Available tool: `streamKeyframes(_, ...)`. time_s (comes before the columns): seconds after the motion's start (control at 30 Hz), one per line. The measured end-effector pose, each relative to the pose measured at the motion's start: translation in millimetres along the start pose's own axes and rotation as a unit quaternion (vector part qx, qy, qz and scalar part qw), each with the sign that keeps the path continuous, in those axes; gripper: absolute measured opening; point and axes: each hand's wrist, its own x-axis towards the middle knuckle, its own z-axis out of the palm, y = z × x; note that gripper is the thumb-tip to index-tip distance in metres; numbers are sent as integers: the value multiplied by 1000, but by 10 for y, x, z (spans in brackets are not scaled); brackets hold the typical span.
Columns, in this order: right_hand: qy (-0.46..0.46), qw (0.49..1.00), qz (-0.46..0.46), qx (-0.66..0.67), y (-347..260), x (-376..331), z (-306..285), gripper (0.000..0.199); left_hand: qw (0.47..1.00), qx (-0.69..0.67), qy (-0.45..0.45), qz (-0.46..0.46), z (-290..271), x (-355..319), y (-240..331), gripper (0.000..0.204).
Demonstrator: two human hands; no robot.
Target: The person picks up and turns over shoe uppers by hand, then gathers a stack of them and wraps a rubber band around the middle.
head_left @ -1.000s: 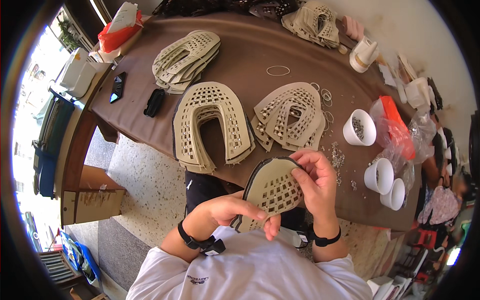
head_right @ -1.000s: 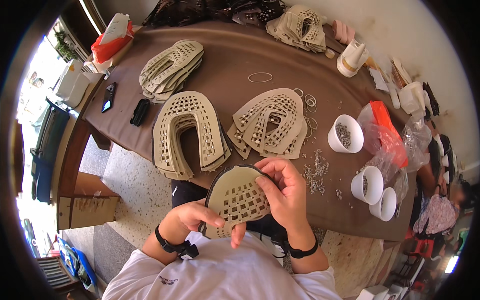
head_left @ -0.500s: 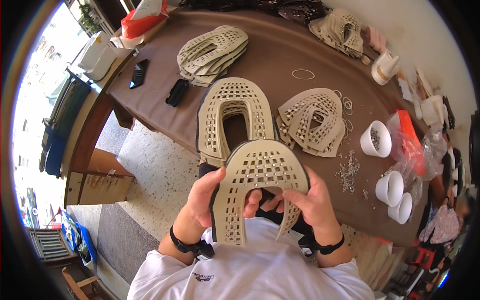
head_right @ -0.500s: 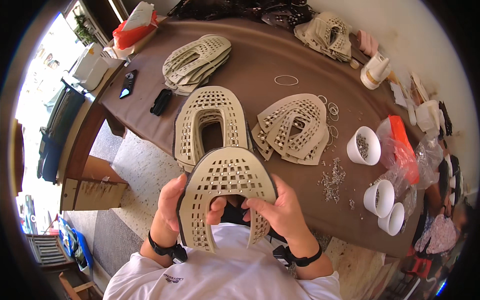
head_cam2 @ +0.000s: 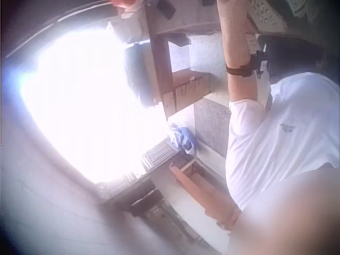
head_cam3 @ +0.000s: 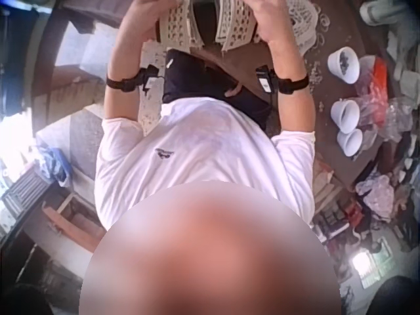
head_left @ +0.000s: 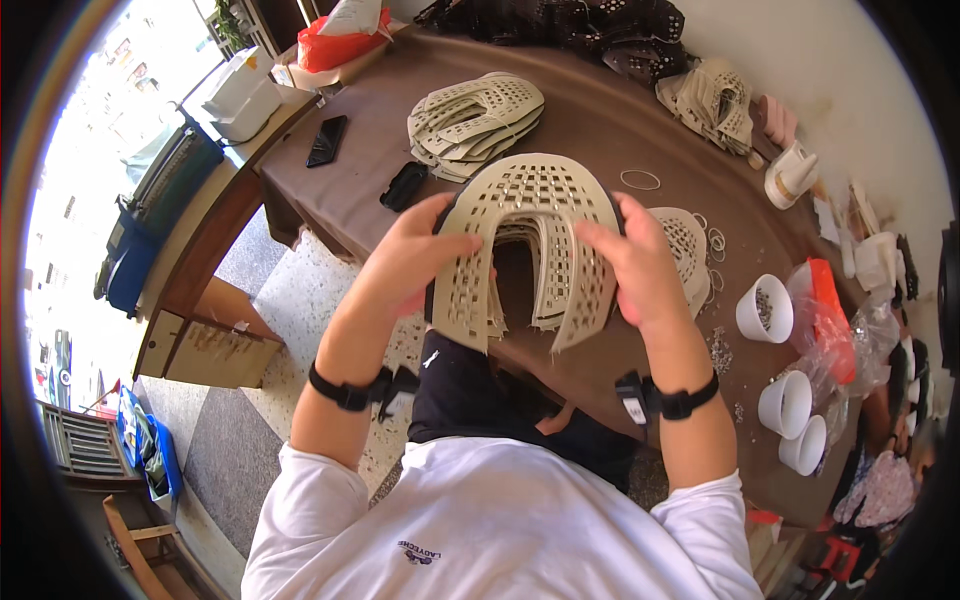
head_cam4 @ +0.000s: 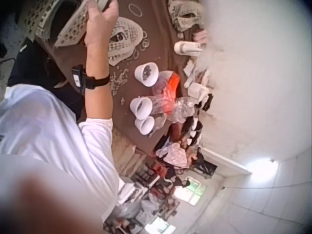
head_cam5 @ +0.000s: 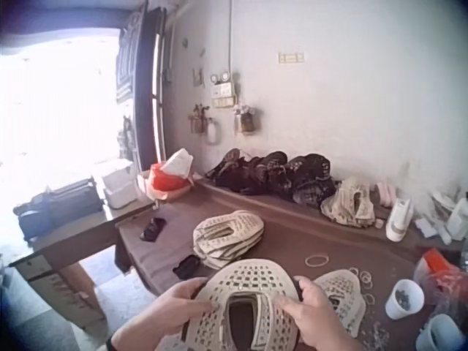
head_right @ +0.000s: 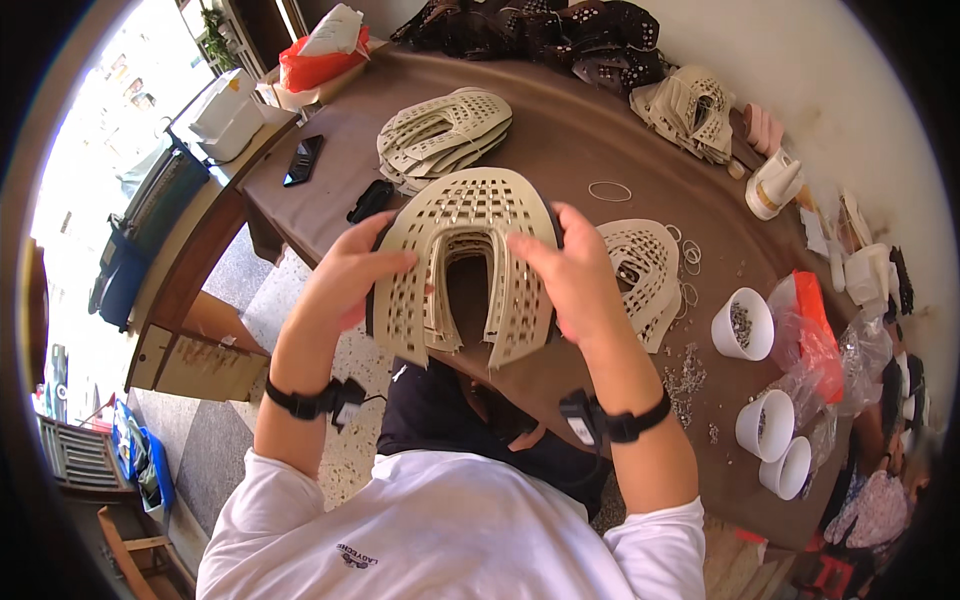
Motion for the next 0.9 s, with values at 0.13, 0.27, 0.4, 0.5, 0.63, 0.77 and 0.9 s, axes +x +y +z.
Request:
streamKeyframes(0.13,52,994,-2,-100,160,467,-24,48,952,243,117,147,-188,463,-117,62)
streamKeyframes(0.27,122,939,27,-321,427,690,-73,56,851,460,189,168,-282,644,-268,71)
streamKeyframes(0.4,126,866,-43,-482,552,603,-121,60,781,570,192,167,-176,549,-343,78)
streamKeyframes(0.5,142,797,-174,-561,620,550,-114,57,763,602,194,135,-51,481,-284,82)
streamKeyframes(0.63,140,793,-116,-581,648,493,-84,52,751,631,194,31,24,480,-239,87)
streamKeyframes(0.77,143,801,-108,-572,644,521,-86,50,747,626,201,97,-139,596,-313,94)
streamKeyframes(0.9,144,829,-74,-536,634,568,-155,51,766,617,183,-6,-89,715,-297,93)
